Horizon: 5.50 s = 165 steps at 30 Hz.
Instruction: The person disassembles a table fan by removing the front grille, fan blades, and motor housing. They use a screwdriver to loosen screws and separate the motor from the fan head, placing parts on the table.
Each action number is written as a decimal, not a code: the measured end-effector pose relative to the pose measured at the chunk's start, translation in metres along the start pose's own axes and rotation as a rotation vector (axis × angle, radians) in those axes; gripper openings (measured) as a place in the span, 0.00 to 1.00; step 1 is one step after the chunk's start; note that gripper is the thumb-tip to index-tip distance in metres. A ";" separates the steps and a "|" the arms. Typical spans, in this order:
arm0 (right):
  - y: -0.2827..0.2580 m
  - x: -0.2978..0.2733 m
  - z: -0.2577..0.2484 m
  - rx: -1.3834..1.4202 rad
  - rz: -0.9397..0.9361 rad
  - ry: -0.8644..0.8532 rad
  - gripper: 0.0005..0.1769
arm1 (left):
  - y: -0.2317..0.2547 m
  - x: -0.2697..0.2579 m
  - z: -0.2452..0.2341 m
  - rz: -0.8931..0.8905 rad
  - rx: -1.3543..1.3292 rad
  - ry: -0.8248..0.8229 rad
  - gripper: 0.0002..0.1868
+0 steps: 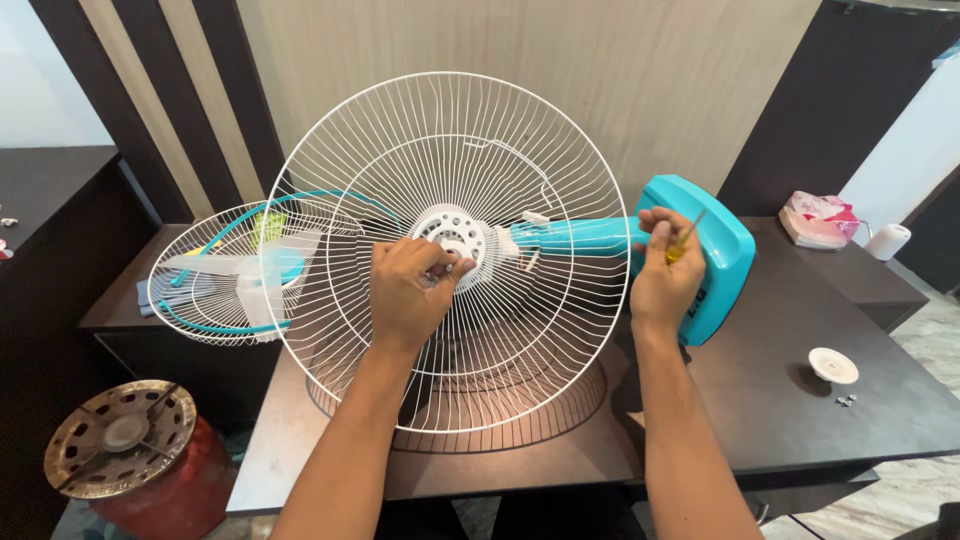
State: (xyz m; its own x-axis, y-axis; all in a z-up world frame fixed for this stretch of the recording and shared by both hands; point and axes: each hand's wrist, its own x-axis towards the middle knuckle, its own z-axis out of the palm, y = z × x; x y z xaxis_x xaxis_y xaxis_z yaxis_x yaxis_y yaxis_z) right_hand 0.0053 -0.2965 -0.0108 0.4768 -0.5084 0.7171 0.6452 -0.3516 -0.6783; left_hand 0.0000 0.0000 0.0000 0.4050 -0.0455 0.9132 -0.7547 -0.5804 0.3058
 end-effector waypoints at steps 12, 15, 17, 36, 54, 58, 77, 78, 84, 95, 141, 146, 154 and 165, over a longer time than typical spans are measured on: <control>0.019 0.006 0.016 0.398 0.281 -0.229 0.17 | 0.006 -0.003 -0.007 -0.022 -0.059 -0.033 0.14; 0.016 0.005 0.015 0.366 0.262 -0.202 0.18 | 0.017 -0.008 -0.013 -0.060 -0.077 -0.022 0.15; 0.011 0.003 0.013 0.309 0.213 -0.186 0.18 | 0.026 -0.012 -0.018 -0.049 -0.064 -0.014 0.15; -0.005 -0.003 0.016 0.163 0.186 -0.200 0.22 | 0.054 0.002 -0.041 -0.141 0.017 -0.203 0.28; -0.022 -0.004 -0.009 0.366 0.156 0.035 0.13 | 0.040 0.001 -0.050 -0.006 0.043 -0.184 0.27; -0.044 -0.013 -0.013 0.312 0.117 -0.030 0.12 | 0.041 -0.002 -0.050 0.072 0.018 -0.163 0.26; -0.140 -0.009 -0.097 -0.142 -0.019 -0.275 0.07 | 0.188 0.035 0.033 0.307 -0.436 -0.143 0.18; -0.140 -0.003 -0.111 -0.097 0.034 -0.250 0.07 | 0.198 0.034 0.047 0.306 -0.484 -0.131 0.17; -0.123 0.031 -0.195 -0.187 0.199 -0.142 0.09 | 0.247 0.014 0.145 0.167 -0.692 -0.178 0.15; -0.022 0.001 -0.272 -0.963 0.285 -0.248 0.14 | 0.265 -0.073 0.247 -0.184 -0.667 -0.544 0.19; -0.082 -0.052 -0.019 -0.039 0.257 -0.231 0.29 | -0.028 -0.085 -0.162 -0.907 -0.764 0.158 0.39; -0.086 -0.054 -0.021 -0.021 0.360 -0.303 0.32 | -0.005 -0.083 -0.136 -0.933 -0.962 -0.002 0.43; -0.091 -0.055 -0.025 0.030 0.305 -0.329 0.30 | 0.023 -0.070 -0.128 -0.980 -0.833 0.099 0.40; 0.001 -0.024 -0.041 0.331 0.604 -0.232 0.27 | 0.019 -0.077 -0.126 -0.937 -0.859 0.141 0.38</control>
State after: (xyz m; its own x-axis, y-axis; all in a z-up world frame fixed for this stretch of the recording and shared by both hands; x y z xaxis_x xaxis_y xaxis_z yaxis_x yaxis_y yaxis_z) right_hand -0.0302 -0.3169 -0.0347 0.8975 -0.3461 0.2734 0.3589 0.2127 -0.9088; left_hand -0.1100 0.0947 -0.0308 0.9423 0.2114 0.2594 -0.3226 0.3680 0.8720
